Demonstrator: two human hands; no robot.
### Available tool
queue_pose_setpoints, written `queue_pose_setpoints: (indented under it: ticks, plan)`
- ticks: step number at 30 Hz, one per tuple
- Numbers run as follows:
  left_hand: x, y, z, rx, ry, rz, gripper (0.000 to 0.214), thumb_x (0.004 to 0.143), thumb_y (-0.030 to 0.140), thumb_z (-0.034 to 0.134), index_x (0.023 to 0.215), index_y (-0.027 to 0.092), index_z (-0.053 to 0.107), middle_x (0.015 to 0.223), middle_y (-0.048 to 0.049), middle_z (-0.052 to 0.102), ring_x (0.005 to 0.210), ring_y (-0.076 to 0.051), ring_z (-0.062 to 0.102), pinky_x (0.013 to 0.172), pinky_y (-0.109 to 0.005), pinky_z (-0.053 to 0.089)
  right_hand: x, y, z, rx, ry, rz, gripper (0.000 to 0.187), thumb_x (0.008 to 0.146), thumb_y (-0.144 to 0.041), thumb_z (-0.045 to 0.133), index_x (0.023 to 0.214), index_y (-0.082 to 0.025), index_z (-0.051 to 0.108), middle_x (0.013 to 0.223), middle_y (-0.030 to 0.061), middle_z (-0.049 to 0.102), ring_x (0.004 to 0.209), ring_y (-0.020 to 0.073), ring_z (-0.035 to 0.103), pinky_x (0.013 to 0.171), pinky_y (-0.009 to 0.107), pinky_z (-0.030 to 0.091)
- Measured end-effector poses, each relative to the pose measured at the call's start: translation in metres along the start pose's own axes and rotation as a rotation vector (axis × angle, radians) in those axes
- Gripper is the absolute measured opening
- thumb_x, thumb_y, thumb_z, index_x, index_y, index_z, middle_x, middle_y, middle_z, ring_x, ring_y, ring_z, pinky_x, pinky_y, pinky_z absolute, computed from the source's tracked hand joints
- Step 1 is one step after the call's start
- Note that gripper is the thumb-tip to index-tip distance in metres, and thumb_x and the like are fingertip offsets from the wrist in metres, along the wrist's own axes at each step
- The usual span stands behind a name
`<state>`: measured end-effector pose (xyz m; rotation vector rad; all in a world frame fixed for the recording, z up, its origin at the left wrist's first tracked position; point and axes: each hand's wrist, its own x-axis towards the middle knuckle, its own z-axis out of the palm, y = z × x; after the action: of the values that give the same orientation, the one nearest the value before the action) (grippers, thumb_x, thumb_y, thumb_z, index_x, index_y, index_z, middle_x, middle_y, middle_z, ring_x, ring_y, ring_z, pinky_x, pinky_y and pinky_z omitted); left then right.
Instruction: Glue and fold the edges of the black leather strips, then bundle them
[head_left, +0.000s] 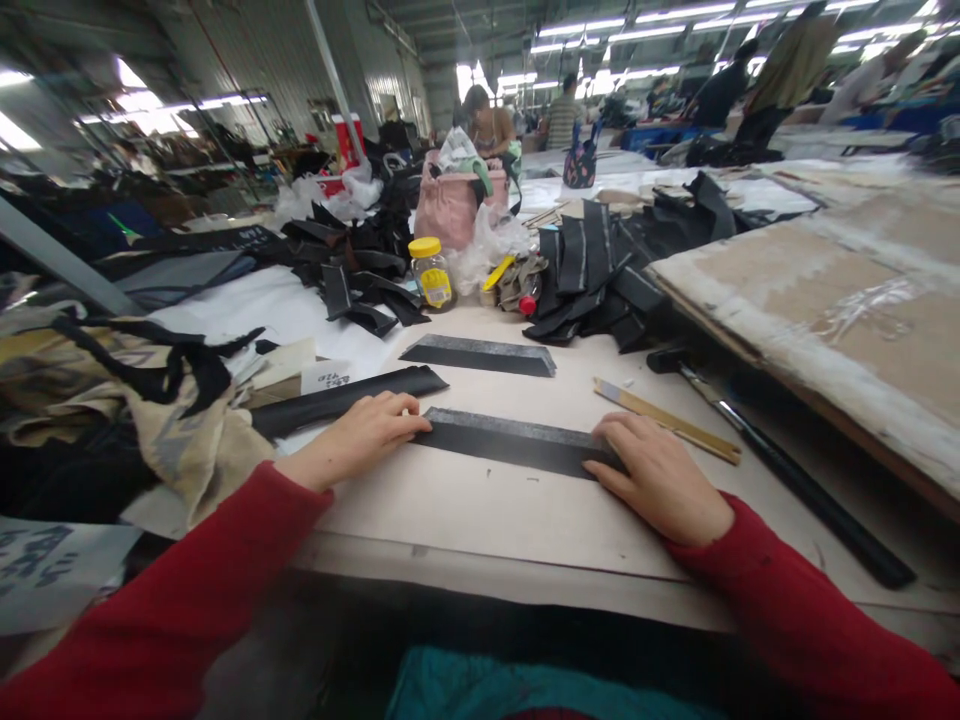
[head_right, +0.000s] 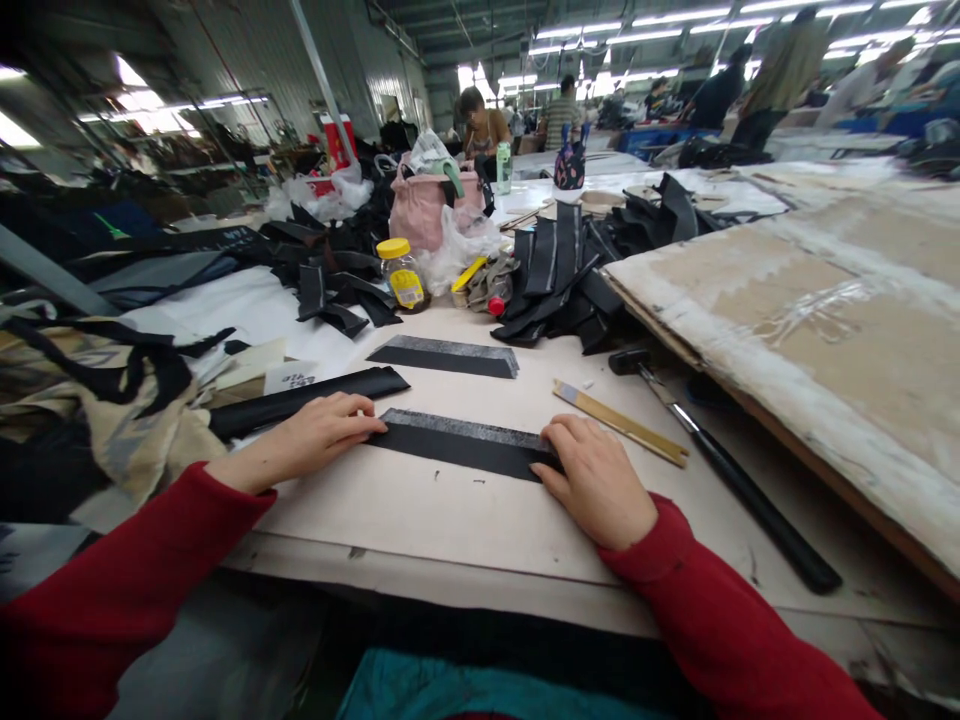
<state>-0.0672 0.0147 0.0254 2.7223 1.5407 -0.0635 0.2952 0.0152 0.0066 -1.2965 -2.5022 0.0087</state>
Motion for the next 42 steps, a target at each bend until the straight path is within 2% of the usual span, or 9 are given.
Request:
queue_pose_setpoints:
  ticks: [2,5,7,10,15,18,23,33,42]
  plan:
    - [-0.003,0.004,-0.003,0.061,-0.005,-0.003,0.026,0.090,0.022,0.040,0.107,0.029,0.059,0.109,-0.0032,0.053,0.093,-0.018,0.049,0.076,-0.028,0.035,-0.008,-0.001,-0.001,-0.023,0.047,-0.001,0.031,0.083,-0.030,0.053,0.110,-0.016,0.054,0.112,0.0118,0.055,0.099,0.0258,0.050,0.082,0.039,0.040]
    - [0.000,0.015,-0.007,0.123,0.010,-0.009,0.021,0.089,0.024,0.043,0.101,0.024,0.060,0.106,-0.0044,0.055,0.091,-0.019,0.049,0.074,-0.030,0.036,-0.023,-0.006,-0.002,-0.003,-0.011,-0.065,0.021,0.086,-0.019,0.045,0.101,-0.020,0.060,0.103,0.0079,0.060,0.092,0.0215,0.052,0.079,0.036,0.040]
    - [0.007,0.030,-0.011,0.154,0.020,-0.018,0.019,0.089,0.025,0.044,0.090,0.020,0.062,0.100,-0.0059,0.056,0.089,-0.020,0.049,0.073,-0.031,0.036,-0.032,-0.011,-0.002,0.006,-0.049,-0.076,0.023,0.087,-0.014,0.043,0.098,-0.020,0.062,0.096,0.0066,0.062,0.088,0.0200,0.053,0.078,0.035,0.040]
    - [0.028,0.064,-0.014,0.103,0.034,0.043,0.020,0.089,0.020,0.042,0.084,0.016,0.061,0.092,-0.0067,0.056,0.084,-0.019,0.049,0.075,-0.032,0.038,-0.039,-0.018,-0.001,-0.013,-0.039,-0.051,0.028,0.085,-0.009,0.043,0.106,-0.017,0.060,0.100,0.0077,0.062,0.090,0.0208,0.052,0.079,0.036,0.040]
    - [0.068,0.131,-0.002,-0.155,0.126,0.304,0.018,0.088,0.015,0.043,0.101,0.015,0.055,0.097,-0.0051,0.056,0.091,-0.016,0.050,0.083,-0.028,0.041,-0.040,-0.017,0.000,0.022,-0.005,-0.016,0.027,0.085,-0.010,0.043,0.105,-0.017,0.060,0.102,0.0085,0.061,0.091,0.0209,0.053,0.080,0.036,0.042]
    - [0.082,0.152,0.004,-0.184,0.119,0.341,0.018,0.087,0.014,0.043,0.100,0.015,0.055,0.095,-0.0045,0.056,0.091,-0.016,0.051,0.083,-0.028,0.043,-0.045,-0.008,-0.001,0.094,0.057,0.057,0.025,0.085,-0.016,0.047,0.107,-0.016,0.057,0.104,0.0101,0.058,0.093,0.0216,0.053,0.080,0.036,0.043]
    - [0.085,0.154,0.003,-0.140,0.094,0.335,0.017,0.089,0.016,0.041,0.098,0.016,0.056,0.092,-0.0038,0.056,0.088,-0.017,0.052,0.079,-0.029,0.045,-0.058,0.004,-0.002,0.167,0.044,0.133,0.019,0.086,-0.023,0.048,0.100,-0.017,0.059,0.096,0.0082,0.058,0.087,0.0201,0.053,0.077,0.035,0.044]
    - [0.082,0.166,0.003,0.037,0.091,0.340,0.009,0.086,0.013,0.044,0.084,0.016,0.051,0.085,-0.0034,0.053,0.079,-0.020,0.050,0.068,-0.032,0.046,-0.056,-0.001,-0.004,0.117,0.021,0.156,0.016,0.087,-0.022,0.047,0.092,-0.017,0.061,0.089,0.0065,0.059,0.084,0.0190,0.052,0.076,0.034,0.043]
    - [0.075,0.167,0.000,0.030,0.070,0.354,0.010,0.088,0.014,0.042,0.088,0.017,0.051,0.089,-0.0030,0.053,0.081,-0.019,0.048,0.071,-0.032,0.047,-0.057,-0.001,-0.004,0.120,0.032,0.167,0.017,0.087,-0.023,0.047,0.093,-0.017,0.062,0.089,0.0064,0.059,0.083,0.0192,0.052,0.075,0.034,0.043]
